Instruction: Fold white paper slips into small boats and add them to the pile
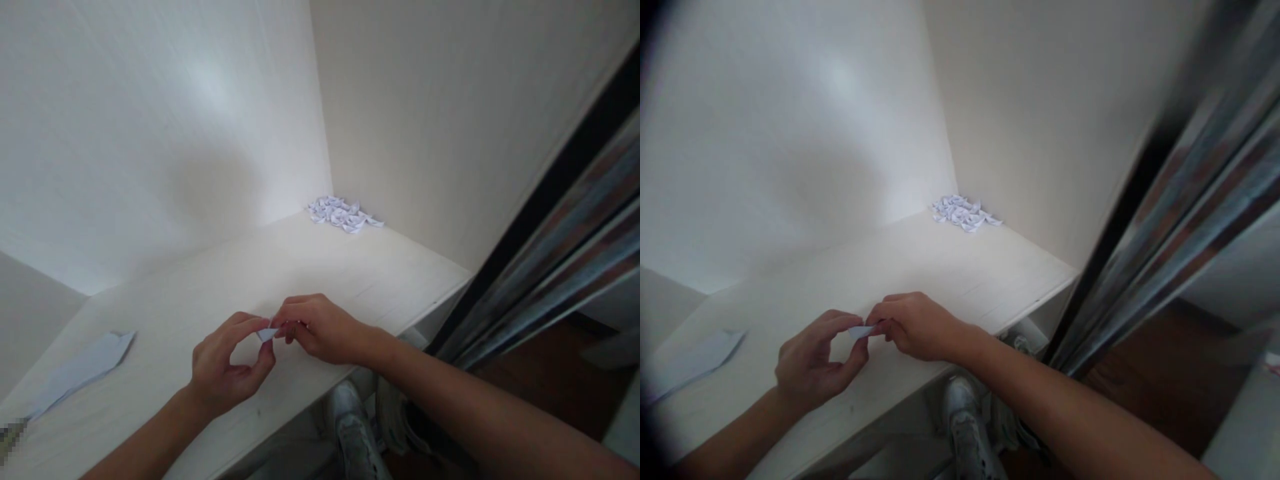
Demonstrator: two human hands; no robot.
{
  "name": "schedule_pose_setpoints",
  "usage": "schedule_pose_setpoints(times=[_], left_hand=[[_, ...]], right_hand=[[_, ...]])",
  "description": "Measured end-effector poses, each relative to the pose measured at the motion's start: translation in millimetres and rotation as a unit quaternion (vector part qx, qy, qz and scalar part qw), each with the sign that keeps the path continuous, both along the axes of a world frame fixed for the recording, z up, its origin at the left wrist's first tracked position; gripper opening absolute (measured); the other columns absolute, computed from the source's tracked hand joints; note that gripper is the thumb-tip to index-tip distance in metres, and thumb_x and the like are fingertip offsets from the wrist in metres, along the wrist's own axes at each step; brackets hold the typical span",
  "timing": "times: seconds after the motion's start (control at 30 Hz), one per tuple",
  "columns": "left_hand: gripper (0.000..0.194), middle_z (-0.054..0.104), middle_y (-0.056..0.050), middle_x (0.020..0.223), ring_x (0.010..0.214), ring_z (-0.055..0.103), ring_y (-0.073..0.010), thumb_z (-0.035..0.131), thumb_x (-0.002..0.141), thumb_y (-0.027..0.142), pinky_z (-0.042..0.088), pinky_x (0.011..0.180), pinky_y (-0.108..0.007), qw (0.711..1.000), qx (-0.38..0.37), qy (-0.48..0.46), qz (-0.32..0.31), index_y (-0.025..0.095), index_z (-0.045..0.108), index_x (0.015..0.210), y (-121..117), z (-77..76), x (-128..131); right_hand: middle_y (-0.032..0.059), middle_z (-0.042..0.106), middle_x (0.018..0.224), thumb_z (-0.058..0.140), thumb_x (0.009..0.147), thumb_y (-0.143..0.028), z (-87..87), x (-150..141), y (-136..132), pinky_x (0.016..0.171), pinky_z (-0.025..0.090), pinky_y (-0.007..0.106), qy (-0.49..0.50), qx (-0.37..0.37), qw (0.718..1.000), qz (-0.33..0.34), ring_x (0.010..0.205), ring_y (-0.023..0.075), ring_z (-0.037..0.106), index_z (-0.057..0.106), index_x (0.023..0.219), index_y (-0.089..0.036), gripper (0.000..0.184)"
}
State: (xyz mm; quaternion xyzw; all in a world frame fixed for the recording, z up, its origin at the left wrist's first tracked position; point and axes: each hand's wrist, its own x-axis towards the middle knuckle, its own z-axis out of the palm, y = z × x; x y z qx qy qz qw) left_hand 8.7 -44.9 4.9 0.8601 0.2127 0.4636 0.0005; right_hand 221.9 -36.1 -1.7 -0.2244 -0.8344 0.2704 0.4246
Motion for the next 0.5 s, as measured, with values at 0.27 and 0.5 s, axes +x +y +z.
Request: schedule_pose_setpoints(times=[0.27, 0.5], left_hand=[[0.032, 0.072, -0.002, 0.090, 0.072, 0.073, -0.0143, 0.063, 0.085, 0.011, 0.060, 0.066, -0.024, 0.999, 0.016, 0.026, 0.043, 0.021, 0.057, 0.114, 35.2, -9.6, 85.2], [0.014, 0.075, -0.009, 0.103, 0.096, 0.073, -0.0204, 0.055, 0.099, 0.016, 0.059, 0.089, -0.034, 0.983, -0.029, 0.179, 0.038, 0.016, 0.067, 0.106, 119.2, -14.6, 202.5]], right_hand=[[0.0075, 0.074, 0.100, 0.059, 0.096, -0.013, -3.5, 58.1, -32.5, 0.079, 0.052, 0.029, 0.036, 0.044, 0.966, -0.254, 0.085, 0.0165, 0.067, 0.067, 0.112, -0.017, 0.019], [0.0055, 0.068, 0.077, 0.054, 0.094, -0.009, -76.6, 161.5, -144.7, 0.067, 0.049, 0.031, -0.166, 0.244, 0.916, -0.273, 0.069, 0.0185, 0.059, 0.064, 0.107, -0.017, 0.019]])
